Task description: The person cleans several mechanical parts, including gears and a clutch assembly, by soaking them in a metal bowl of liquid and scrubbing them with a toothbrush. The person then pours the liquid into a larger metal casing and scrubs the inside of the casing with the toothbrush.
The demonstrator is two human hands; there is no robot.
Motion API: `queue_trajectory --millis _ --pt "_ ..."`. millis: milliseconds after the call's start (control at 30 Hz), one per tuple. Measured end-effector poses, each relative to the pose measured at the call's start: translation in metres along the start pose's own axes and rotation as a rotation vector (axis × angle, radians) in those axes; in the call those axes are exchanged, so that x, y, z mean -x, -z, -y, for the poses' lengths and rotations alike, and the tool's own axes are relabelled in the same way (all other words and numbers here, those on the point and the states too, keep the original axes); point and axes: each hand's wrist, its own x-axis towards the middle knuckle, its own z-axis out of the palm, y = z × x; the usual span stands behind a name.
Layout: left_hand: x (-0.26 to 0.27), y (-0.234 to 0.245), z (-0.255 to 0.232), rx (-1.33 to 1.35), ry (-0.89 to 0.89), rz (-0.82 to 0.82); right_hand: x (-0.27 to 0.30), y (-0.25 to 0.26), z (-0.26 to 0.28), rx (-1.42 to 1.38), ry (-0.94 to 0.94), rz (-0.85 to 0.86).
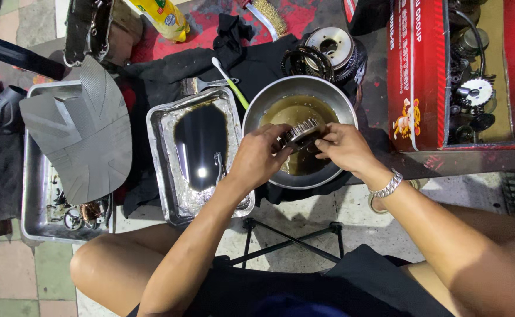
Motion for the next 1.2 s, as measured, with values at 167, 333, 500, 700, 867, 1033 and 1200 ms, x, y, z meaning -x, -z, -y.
queue_trajectory --millis 167,333,500,700,867,1033,1200 --pt "0.006 -0.001 0.003 -0.037 -0.123 -0.047 0.0 -0.002 0.0 -0.007 0.001 -0.031" --pt "0.014 -0.001 0.009 -0.174 -0.271 -0.112 0.003 0.0 0.005 0.052 0.095 -0.018" --pt "0.02 -0.008 0.018 -0.33 -0.468 -0.165 0.007 -0.001 0.009 0.102 0.24 -0.033" --pt "0.035 -0.02 0.03 -0.473 -0.615 -0.282 0.021 -0.001 0.025 0.393 0.377 -0.116" --pt "0.042 -0.024 0.036 -0.533 -0.608 -0.262 0.03 -0.006 0.042 0.443 0.41 -0.166" --pt "0.045 -0.022 0.033 -0.455 -0.589 -0.295 0.032 -0.007 0.048 0.518 0.423 -0.178" --pt "0.046 -0.019 0.029 -0.283 -0.46 -0.314 0.032 -0.006 0.049 0.514 0.406 -0.155"
